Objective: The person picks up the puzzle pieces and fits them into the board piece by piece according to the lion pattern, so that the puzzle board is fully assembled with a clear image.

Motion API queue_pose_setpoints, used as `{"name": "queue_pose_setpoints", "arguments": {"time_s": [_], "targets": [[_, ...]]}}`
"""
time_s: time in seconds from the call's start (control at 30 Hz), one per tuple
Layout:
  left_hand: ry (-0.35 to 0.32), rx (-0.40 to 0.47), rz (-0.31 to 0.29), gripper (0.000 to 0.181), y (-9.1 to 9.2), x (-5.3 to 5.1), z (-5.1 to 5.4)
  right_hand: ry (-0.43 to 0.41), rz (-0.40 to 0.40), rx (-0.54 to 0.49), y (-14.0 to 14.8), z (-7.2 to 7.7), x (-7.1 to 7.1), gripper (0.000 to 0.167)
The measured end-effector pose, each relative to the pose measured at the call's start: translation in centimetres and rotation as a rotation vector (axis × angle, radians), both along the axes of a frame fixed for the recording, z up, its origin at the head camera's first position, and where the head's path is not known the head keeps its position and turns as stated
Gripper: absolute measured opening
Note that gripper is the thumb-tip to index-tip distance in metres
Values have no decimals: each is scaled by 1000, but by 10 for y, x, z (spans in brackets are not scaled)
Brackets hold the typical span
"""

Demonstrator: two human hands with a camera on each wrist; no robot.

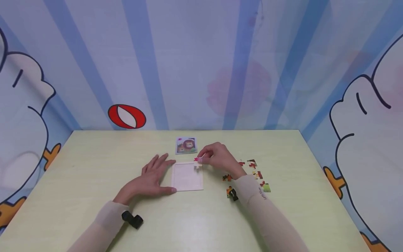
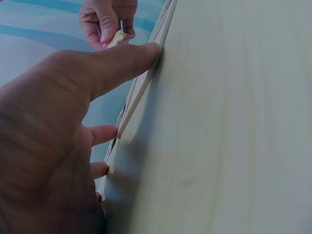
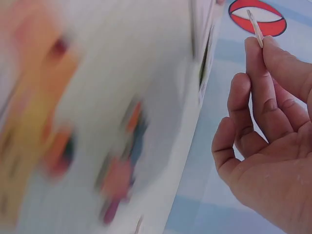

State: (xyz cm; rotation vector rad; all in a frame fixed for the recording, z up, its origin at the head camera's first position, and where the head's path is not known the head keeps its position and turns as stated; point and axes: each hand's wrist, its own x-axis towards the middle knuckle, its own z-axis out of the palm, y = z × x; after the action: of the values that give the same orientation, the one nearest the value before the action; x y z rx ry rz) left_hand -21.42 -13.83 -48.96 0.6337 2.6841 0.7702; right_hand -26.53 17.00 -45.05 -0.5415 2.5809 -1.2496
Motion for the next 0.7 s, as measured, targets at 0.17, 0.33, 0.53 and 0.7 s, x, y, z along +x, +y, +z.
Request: {"name": "queue_pose_setpoints", "arguments": {"time_s": [0.17,0.33,0.53,0.7], "targets": [[0,-32,-2,101,1,-1,2,-68,-6,-57,-13,2,-1,11],[7,-20,-6,100,1,-1,2,-127,-22,-70,-26,2,-2,14],[6,12,-1,101,0,-1,-1,-184,-55,-53,-40,-5,-4,10],[14,4,4,103,0,-2,-4,-214,-74,-4,-55,-11,-6,8]]}}
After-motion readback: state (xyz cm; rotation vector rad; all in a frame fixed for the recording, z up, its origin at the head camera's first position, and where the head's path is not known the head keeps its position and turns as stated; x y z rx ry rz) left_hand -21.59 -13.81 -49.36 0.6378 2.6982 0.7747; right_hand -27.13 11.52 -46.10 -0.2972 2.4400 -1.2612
